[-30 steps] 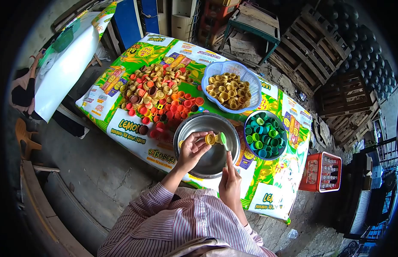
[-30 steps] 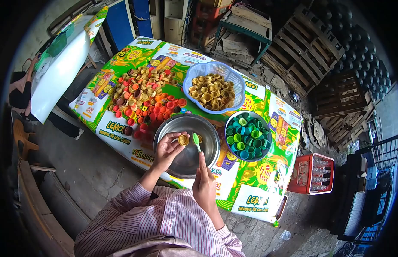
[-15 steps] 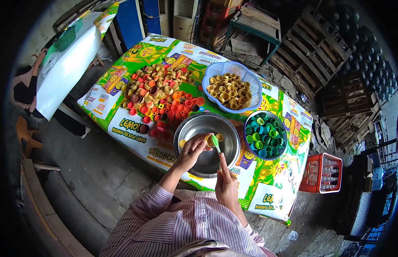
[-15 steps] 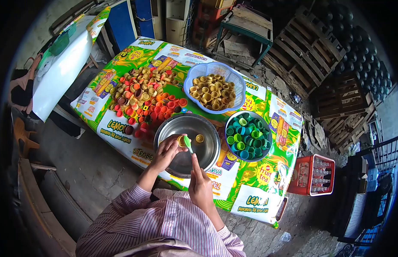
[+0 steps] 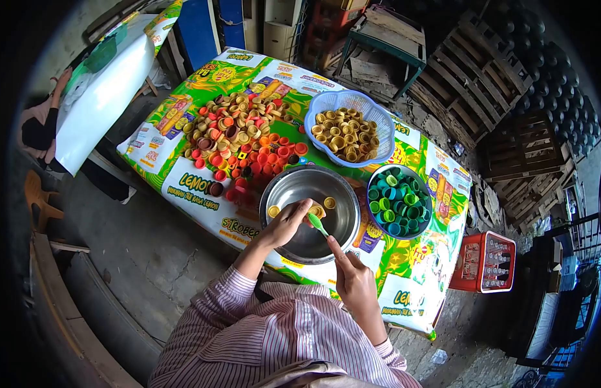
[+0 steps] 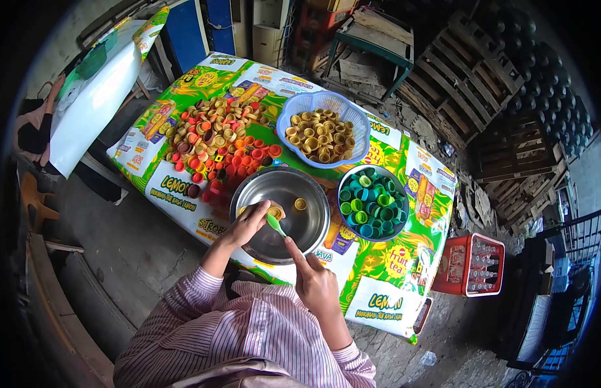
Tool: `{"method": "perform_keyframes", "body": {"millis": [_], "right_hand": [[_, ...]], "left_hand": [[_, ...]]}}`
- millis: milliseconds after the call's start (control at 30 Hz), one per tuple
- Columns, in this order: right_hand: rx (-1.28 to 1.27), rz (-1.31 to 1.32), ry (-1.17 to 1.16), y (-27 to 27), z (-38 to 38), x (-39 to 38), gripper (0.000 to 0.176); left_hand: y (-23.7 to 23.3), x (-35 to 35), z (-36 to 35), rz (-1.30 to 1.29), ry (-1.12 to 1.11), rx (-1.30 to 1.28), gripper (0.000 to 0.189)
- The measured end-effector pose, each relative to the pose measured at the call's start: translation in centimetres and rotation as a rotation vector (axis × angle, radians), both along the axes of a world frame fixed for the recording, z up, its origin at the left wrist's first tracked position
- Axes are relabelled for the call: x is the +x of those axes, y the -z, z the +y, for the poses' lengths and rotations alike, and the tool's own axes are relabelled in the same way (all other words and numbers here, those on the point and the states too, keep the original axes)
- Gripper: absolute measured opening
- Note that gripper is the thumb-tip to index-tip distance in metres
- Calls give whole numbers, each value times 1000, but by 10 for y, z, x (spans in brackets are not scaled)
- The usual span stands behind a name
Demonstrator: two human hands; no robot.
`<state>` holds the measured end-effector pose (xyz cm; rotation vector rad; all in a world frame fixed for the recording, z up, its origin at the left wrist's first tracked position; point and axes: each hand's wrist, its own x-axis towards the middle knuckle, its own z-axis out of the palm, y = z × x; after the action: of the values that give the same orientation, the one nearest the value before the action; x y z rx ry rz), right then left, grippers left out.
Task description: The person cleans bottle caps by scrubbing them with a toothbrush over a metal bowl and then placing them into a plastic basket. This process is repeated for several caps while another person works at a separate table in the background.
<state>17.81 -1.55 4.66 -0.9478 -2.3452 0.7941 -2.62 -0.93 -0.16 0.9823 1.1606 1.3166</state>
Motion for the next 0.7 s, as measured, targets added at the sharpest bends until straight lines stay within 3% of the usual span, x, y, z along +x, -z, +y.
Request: {"method": "perform_keyframes", "body": {"millis": [67,100,333,433,533,600,700], "right_hand": [[129,-301,9,-12,3,6,58],[173,-329,21,-12,5,9,59],[230,-382,80,-4,18,15,60],[141,-324,108,4,20,12,56],[30,-212,129,2,18,14,52],[-16,-44,159,4,15,18,51],[107,152,205,36,11,17,55]], "left_hand": [[2,1,1,40,-3,-31,45],[4,1,2,80,-7,-60,46],[23,7,5,19,53,-110,45],[27,7,9,-110,28,-167,38],[6,4,3,482,-73,45,26],[-15,2,-1,705,-126,221,26],[-12,3,-4,683,-174,359,28]]}}
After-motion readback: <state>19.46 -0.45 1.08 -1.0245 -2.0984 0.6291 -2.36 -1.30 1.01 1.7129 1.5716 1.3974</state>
